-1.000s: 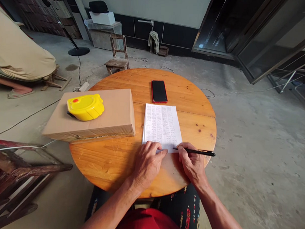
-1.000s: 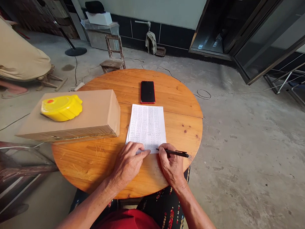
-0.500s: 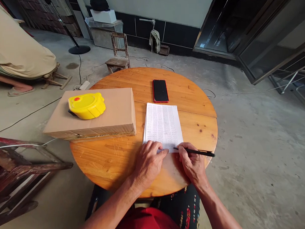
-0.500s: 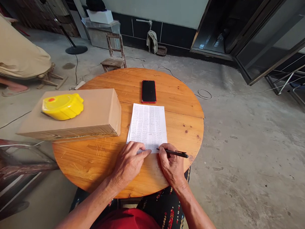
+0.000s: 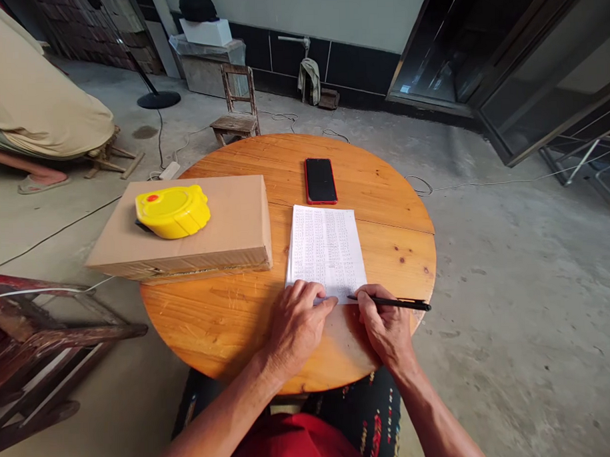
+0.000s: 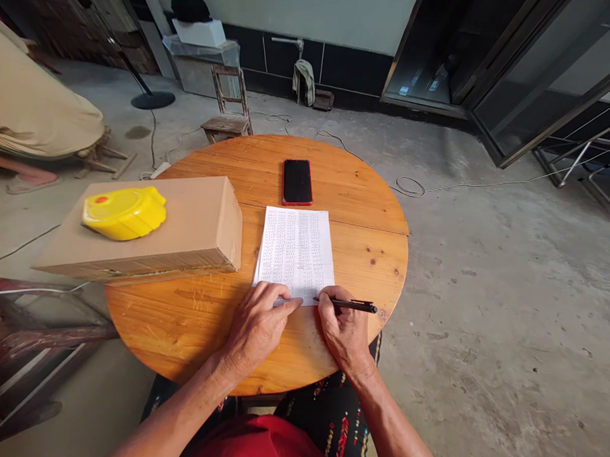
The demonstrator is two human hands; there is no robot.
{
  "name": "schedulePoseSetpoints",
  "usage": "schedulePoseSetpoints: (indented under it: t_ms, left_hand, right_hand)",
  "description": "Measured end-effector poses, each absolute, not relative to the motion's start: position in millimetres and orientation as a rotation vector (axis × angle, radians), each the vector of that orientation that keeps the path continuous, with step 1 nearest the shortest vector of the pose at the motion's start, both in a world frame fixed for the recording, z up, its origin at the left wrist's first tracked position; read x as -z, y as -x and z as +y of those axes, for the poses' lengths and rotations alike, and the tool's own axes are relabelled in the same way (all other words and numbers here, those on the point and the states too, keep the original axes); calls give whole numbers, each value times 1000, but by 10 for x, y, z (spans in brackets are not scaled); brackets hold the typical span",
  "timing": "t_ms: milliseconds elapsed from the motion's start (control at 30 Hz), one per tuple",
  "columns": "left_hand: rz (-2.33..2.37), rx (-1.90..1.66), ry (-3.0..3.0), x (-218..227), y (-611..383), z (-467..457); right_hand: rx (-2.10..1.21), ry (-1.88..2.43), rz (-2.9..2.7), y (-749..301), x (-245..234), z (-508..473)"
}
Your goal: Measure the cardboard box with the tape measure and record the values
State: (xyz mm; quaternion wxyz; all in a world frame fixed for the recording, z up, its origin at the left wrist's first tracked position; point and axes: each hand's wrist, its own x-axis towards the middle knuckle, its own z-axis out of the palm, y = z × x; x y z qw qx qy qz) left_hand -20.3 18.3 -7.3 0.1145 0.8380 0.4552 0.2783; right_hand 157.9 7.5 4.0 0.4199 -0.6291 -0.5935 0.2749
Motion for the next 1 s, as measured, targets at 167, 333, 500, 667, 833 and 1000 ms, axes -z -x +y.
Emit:
schedulePoseSetpoints:
  t_ms: [167,333,500,667,833,1000]
  left_hand:
    - [1344,-795,-2465,70,206,184]
    - [1330,-802,-2426,61,210,191]
    - [1313,-906,-2293,94,236,188]
    - [1262,-897,-2324,97,249,178]
    - [1277,-896,-2359,80,226,179]
    - [1229,-851,-2334,45,241,206]
  right_hand:
    - [-752,1500,-1274,-1618,15,54]
    - [-786,1399,-1065,-1623,71,47]
    - [-850,1270,-865,-1592,42,73]
    - [-848,1271,-827,-1600,25,88]
    - [-845,1226,-813,-1601,36,96]
    - [-796,1253,-844,-1601,33,86]
